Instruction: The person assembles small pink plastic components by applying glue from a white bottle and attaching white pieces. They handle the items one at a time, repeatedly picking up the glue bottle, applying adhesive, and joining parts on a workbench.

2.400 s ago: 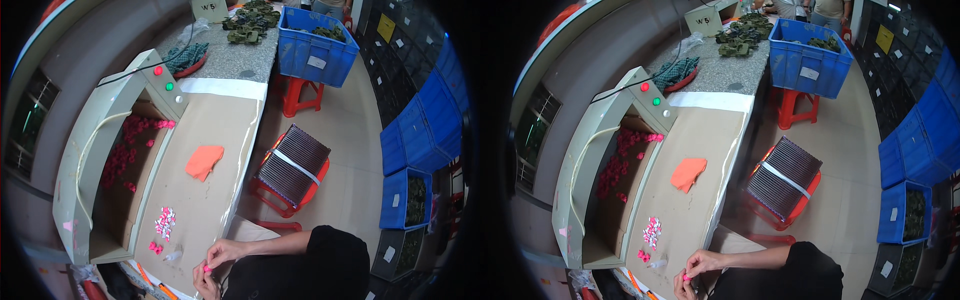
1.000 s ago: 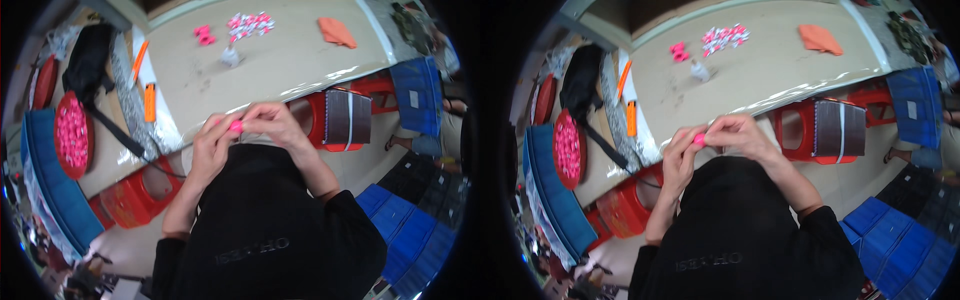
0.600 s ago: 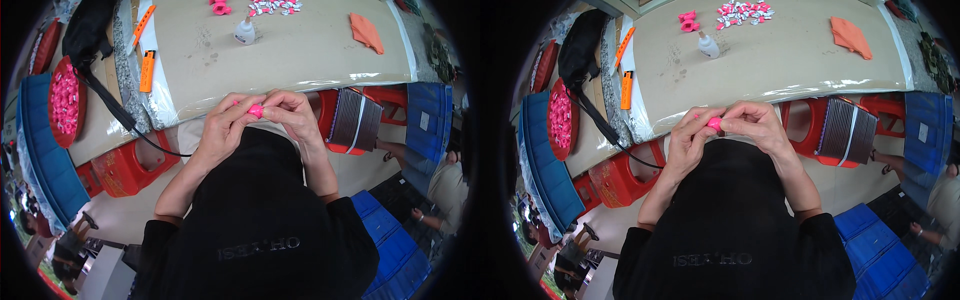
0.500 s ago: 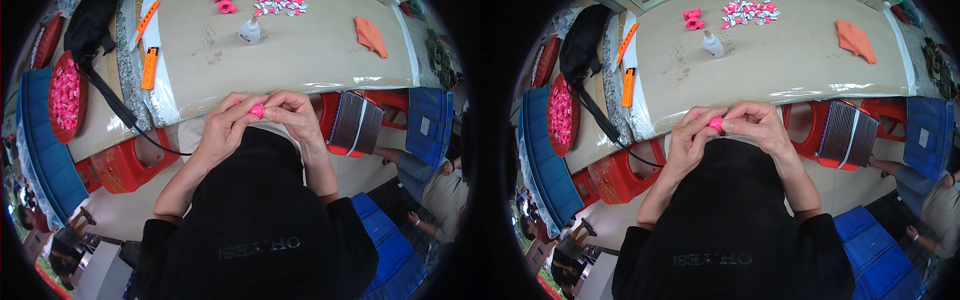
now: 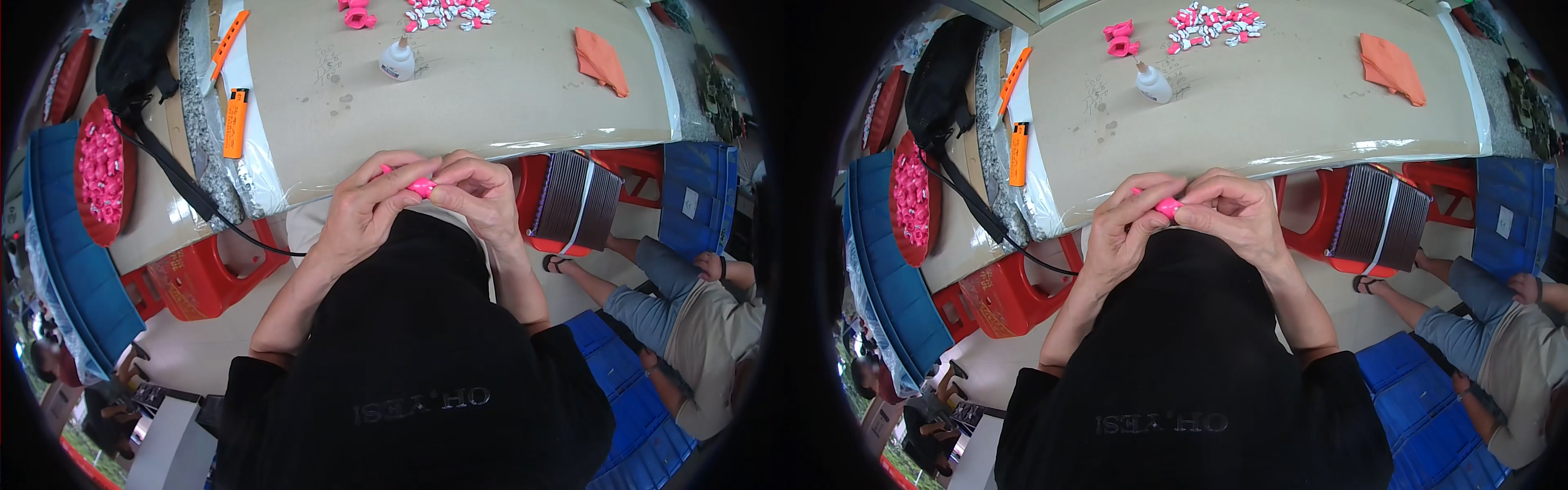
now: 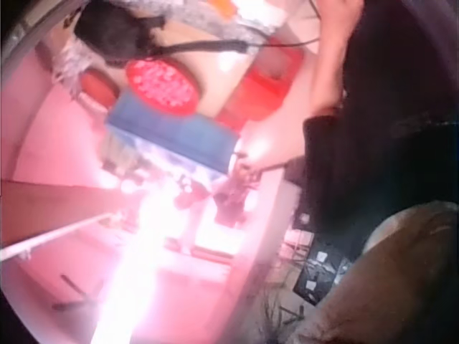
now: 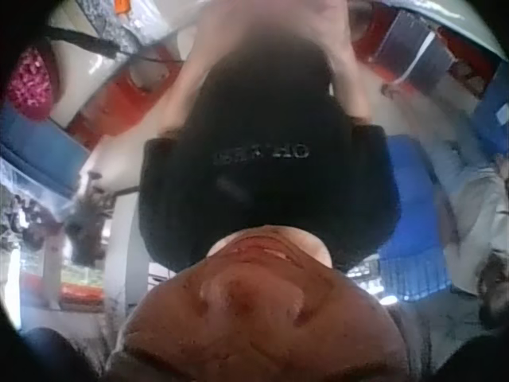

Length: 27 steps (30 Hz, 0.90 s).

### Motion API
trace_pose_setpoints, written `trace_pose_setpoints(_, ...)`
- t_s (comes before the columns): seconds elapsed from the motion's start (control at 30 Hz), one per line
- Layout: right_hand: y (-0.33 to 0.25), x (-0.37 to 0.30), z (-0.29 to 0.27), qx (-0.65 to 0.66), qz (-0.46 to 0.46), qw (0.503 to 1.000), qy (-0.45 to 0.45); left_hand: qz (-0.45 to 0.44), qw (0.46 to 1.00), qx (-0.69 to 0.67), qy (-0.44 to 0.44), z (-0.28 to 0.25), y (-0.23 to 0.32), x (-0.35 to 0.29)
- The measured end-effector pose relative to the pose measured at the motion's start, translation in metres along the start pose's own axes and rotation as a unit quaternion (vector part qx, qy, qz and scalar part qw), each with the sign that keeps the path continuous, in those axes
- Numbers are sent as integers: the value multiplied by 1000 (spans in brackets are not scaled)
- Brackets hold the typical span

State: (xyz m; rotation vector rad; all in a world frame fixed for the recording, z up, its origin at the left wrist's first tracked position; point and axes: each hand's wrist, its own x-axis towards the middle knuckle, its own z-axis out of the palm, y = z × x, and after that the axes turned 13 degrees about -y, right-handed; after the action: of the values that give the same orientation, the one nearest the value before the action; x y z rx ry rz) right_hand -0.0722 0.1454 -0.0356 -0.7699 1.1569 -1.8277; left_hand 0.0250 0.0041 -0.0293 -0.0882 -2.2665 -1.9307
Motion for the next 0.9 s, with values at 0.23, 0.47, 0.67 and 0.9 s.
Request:
trace_pose_setpoints(0.23,3,0,1,-236,-79,968,41,-159,974,-160,33,2,6,-2)
trace_pose_setpoints(0.47,0,-1,13,-340,-94,933,65,-111,977,-176,45,7,4,-1)
trace_pose_setpoints(0.67,-2,-4,16,-351,-114,928,52,-51,993,-98,44,7,0,-4)
trace_pose_setpoints(0.9,-6,0,24,-353,-131,925,49,-64,983,-164,45,5,-6,-9)
